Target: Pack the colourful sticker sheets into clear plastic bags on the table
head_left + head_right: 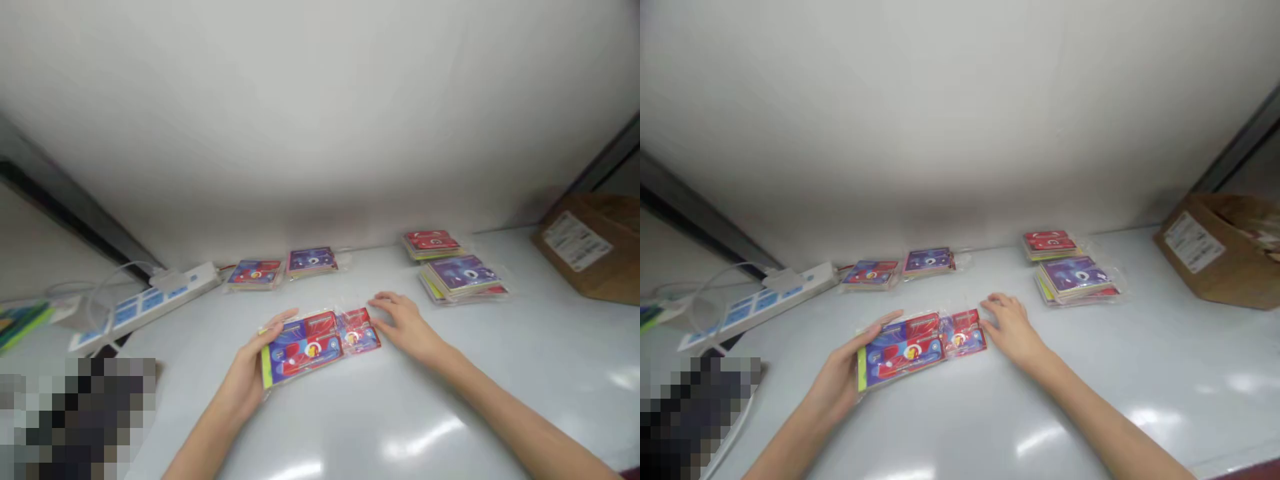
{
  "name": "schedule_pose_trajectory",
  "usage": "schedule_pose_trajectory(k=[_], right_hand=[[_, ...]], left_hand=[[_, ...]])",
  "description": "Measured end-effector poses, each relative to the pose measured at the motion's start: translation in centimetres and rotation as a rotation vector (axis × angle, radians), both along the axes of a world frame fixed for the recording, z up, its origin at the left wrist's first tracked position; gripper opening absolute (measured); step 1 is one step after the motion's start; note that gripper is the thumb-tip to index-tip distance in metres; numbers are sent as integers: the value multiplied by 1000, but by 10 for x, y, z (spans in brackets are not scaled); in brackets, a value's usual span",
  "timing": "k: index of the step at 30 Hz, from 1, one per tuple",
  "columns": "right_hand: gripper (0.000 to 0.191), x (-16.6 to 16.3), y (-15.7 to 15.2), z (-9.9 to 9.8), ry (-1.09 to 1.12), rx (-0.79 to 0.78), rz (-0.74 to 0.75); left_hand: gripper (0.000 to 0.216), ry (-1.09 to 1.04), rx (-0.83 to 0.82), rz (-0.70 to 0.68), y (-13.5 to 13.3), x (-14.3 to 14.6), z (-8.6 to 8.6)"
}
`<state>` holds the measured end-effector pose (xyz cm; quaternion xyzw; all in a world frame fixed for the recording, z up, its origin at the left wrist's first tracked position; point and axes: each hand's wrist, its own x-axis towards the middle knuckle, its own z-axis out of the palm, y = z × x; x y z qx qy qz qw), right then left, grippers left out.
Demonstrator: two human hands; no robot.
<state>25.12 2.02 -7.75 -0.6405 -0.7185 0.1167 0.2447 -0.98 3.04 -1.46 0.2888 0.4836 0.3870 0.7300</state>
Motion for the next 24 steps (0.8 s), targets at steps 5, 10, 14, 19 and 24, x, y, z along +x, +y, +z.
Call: schedule_pose_trajectory(k=[5,10,14,19,24], right_hand=[[24,1,0,4,16,-12,39],[25,0,-1,6,25,4,5],[28,1,-1,4,22,9,2],[28,4,0,2,40,3,42],[29,5,-2,9,93,-10,80]], left_hand=[[41,-10,10,-23,0,-1,0],[42,-5,18,-11,0,-1,0],[43,-8,13,-14,0,-1,0],[42,0,15,-5,-1,0,0],[40,-1,11,-12,-1,0,0]])
